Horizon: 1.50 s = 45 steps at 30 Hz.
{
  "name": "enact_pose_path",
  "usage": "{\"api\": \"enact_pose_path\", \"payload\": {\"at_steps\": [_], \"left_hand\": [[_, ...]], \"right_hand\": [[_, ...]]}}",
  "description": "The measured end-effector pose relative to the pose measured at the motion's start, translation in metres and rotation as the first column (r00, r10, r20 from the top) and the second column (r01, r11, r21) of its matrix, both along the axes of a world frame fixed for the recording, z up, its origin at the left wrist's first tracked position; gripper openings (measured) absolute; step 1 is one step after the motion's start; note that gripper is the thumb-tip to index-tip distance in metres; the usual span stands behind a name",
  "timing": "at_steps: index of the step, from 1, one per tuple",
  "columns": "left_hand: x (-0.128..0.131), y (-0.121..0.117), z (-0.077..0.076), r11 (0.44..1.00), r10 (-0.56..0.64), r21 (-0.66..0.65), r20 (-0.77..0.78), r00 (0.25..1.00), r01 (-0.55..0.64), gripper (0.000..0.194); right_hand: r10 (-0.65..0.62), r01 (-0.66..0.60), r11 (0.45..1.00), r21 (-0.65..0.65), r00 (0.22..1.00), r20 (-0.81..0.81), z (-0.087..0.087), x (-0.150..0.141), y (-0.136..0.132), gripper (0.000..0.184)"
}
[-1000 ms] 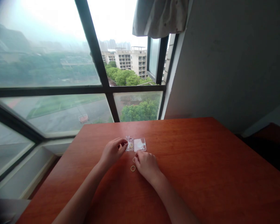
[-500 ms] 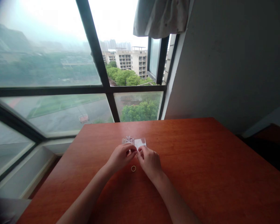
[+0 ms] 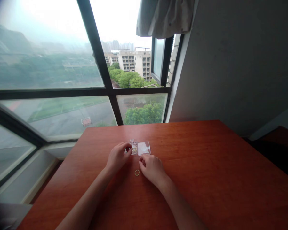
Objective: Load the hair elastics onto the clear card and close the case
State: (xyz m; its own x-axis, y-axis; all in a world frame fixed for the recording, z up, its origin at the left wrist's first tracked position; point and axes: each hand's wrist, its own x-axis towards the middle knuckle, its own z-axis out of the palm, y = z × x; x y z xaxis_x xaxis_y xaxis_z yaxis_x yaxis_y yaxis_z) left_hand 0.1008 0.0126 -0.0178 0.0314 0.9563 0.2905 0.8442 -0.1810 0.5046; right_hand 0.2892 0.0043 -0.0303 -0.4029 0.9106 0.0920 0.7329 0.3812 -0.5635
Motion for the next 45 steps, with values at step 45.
{"api": "enact_pose_path", "payload": {"at_steps": [45], "left_hand": [[0.020,-0.009,0.006,0.958,-0.282,-0.074,-0.053,0.958,0.278,0.015]], "right_hand": [[-0.107,0.119,0.985,0.126,0.990,-0.096,-0.001,0.001,0.003,0.014]]}}
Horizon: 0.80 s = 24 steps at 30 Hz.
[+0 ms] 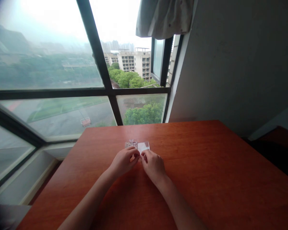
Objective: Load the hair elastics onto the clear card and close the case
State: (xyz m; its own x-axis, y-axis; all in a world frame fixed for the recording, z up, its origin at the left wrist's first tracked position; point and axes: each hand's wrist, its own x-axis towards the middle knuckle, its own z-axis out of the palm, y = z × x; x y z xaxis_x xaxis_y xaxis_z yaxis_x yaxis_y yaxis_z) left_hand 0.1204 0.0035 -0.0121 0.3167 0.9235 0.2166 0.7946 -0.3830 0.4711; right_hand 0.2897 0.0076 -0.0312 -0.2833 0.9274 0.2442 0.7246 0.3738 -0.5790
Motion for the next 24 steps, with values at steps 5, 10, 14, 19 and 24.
{"api": "enact_pose_path", "payload": {"at_steps": [5,10,14,19,24], "left_hand": [[0.001,0.000,-0.001,1.000,0.021,0.015,-0.018,1.000,-0.021,0.013],[-0.012,0.006,-0.003,0.976,0.206,0.069,0.039,0.978,-0.208,0.011],[-0.021,0.010,-0.005,0.949,0.303,0.067,0.074,0.950,-0.308,0.011],[-0.018,0.009,-0.005,0.947,0.319,0.019,0.019,0.948,-0.319,0.011],[-0.023,0.008,-0.002,0.940,0.336,0.056,0.007,0.942,-0.336,0.013]], "right_hand": [[-0.008,0.008,1.000,0.010,1.000,0.009,-0.002,0.000,0.000,0.013],[-0.036,0.036,0.999,0.007,0.999,0.002,-0.002,0.000,0.001,0.012],[-0.035,0.035,0.999,0.003,0.999,0.013,-0.001,0.000,0.001,0.013],[-0.029,0.029,1.000,-0.008,0.999,0.024,-0.001,0.000,0.001,0.012],[-0.049,0.049,0.999,-0.015,0.999,0.009,-0.005,0.003,0.006,0.012]]}}
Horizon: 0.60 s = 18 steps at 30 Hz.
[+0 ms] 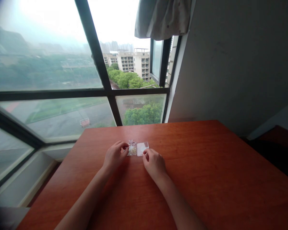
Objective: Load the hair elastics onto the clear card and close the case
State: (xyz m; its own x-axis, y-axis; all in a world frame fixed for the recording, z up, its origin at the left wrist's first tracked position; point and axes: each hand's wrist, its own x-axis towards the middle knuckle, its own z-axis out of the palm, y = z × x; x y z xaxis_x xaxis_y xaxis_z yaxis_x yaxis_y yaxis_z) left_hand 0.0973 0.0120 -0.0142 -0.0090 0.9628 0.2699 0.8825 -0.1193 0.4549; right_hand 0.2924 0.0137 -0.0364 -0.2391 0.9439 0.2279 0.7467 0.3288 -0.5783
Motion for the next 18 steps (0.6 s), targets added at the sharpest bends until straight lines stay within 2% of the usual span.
{"api": "enact_pose_path", "payload": {"at_steps": [5,11,15,18], "left_hand": [[-0.021,0.006,-0.004,0.999,0.033,0.002,0.046,0.998,-0.033,0.026],[-0.035,0.012,-0.018,0.988,-0.062,-0.137,0.087,0.994,0.073,0.070],[-0.029,0.010,-0.020,0.983,-0.100,-0.150,0.019,0.995,0.102,0.071],[-0.024,0.009,-0.019,0.983,-0.120,-0.138,0.024,0.992,0.122,0.071]], "right_hand": [[-0.096,0.090,0.989,0.119,0.994,0.044,-0.010,0.006,0.011,0.023],[-0.175,0.149,0.979,0.138,0.964,0.201,-0.025,0.009,0.018,0.040],[-0.139,0.109,0.984,0.144,0.965,0.222,-0.032,0.008,0.019,0.039],[-0.125,0.102,0.984,0.144,0.979,0.159,-0.034,0.010,0.020,0.037]]}}
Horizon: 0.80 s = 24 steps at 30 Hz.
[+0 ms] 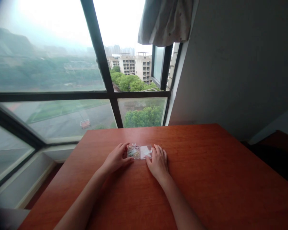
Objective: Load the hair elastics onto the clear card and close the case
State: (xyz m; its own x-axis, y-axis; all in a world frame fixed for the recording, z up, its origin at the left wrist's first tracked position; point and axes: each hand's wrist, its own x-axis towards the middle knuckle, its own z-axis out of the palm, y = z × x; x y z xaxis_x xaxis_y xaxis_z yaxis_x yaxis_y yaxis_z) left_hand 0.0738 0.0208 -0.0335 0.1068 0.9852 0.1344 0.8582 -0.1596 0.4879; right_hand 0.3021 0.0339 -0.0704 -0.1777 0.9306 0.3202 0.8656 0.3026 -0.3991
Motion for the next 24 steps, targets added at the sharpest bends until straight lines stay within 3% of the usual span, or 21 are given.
{"api": "enact_pose_path", "payload": {"at_steps": [7,13,24], "left_hand": [[0.014,-0.003,-0.004,0.999,-0.032,0.045,0.030,0.999,0.031,0.068],[0.028,-0.004,-0.008,0.994,-0.066,0.090,0.004,0.998,0.065,0.064],[0.030,-0.003,-0.021,0.975,-0.076,0.211,0.017,0.997,0.070,0.077]], "right_hand": [[0.038,-0.045,0.999,-0.019,0.963,-0.266,0.004,-0.002,-0.001,0.038],[0.227,-0.236,0.970,-0.057,0.966,-0.126,0.005,-0.006,-0.006,0.050],[0.294,-0.295,0.955,-0.016,0.955,-0.036,0.011,-0.008,-0.010,0.043]]}}
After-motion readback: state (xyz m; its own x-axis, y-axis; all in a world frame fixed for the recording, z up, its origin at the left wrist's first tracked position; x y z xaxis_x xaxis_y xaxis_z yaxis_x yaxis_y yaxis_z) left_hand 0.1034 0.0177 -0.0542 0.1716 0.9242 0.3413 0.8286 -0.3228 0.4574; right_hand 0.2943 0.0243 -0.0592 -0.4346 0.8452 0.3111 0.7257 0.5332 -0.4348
